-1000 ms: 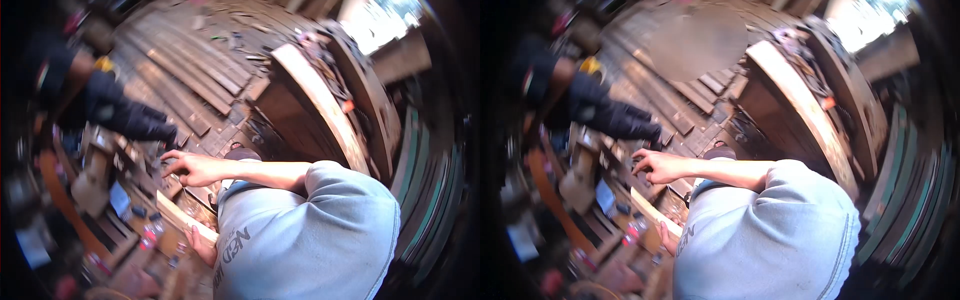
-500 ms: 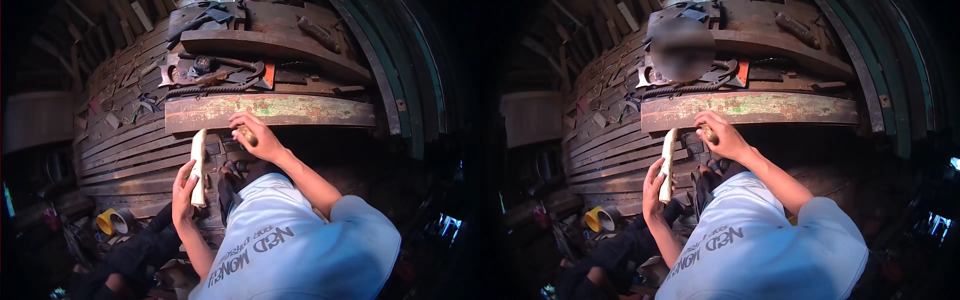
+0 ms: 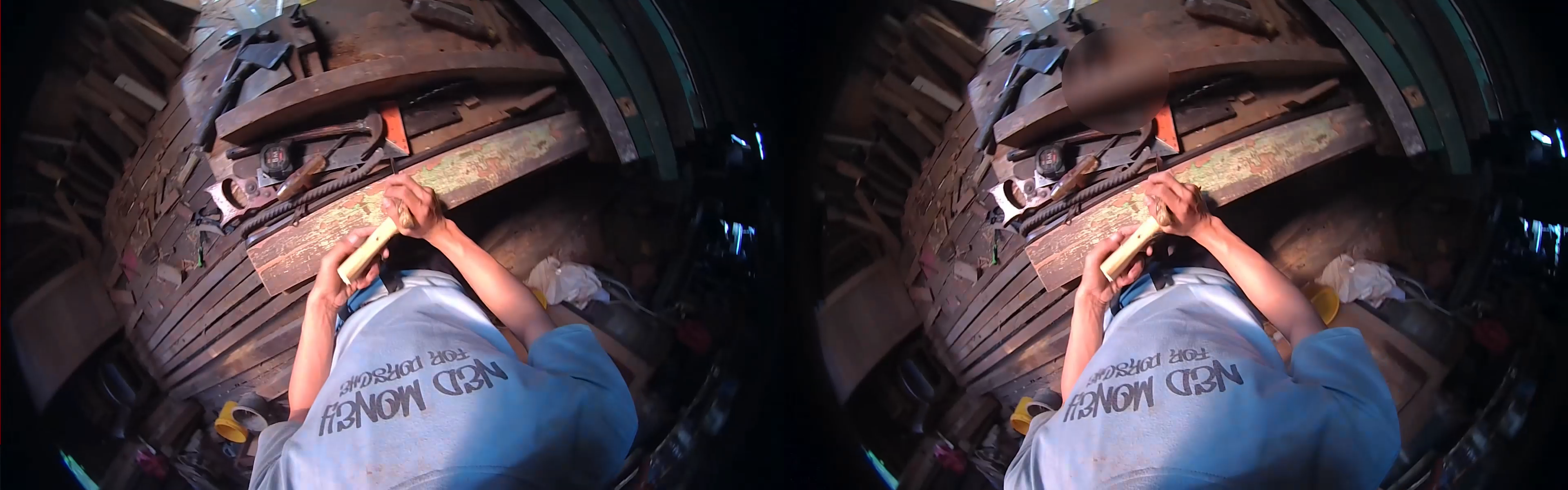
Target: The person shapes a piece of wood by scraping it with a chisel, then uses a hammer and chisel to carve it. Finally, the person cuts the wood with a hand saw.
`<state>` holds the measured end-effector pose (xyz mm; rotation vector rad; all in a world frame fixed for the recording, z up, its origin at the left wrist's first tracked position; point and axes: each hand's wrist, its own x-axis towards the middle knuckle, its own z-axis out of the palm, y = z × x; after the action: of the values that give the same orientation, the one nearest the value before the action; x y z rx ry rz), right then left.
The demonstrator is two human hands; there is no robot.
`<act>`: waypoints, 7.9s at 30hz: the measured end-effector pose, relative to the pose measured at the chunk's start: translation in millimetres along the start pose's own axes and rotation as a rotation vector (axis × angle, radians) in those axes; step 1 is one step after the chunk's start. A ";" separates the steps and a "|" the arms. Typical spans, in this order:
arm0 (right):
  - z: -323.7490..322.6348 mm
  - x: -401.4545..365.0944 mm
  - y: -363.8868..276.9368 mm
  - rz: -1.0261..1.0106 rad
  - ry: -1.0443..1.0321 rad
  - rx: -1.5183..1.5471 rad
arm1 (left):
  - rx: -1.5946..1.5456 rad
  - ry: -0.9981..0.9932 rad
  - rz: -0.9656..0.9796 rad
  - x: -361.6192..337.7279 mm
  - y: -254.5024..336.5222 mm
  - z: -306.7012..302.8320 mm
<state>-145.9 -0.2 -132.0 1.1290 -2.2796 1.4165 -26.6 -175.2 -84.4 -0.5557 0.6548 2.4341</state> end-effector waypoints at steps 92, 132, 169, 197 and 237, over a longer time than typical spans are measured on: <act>-53.6 45.1 -50.9 0.150 -0.135 0.974 | 1.015 -0.206 0.691 21.4 37.9 82.6; -68.7 50.2 -59.9 0.123 -0.090 1.070 | 1.045 -0.289 0.660 20.1 31.5 81.8; -69.7 53.6 -34.5 0.285 -0.045 1.064 | 0.996 -0.262 0.610 28.2 39.5 87.6; -77.7 50.1 -52.5 0.113 -0.079 1.011 | 1.031 -0.318 0.611 32.4 37.4 88.6; -79.7 41.3 -46.3 0.223 0.016 1.070 | 1.009 -0.320 0.575 33.0 38.6 91.5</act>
<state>-156.5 35.7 -38.2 1.0439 -1.5882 2.8542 -97.0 -139.1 -15.8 0.4771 1.8883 2.1567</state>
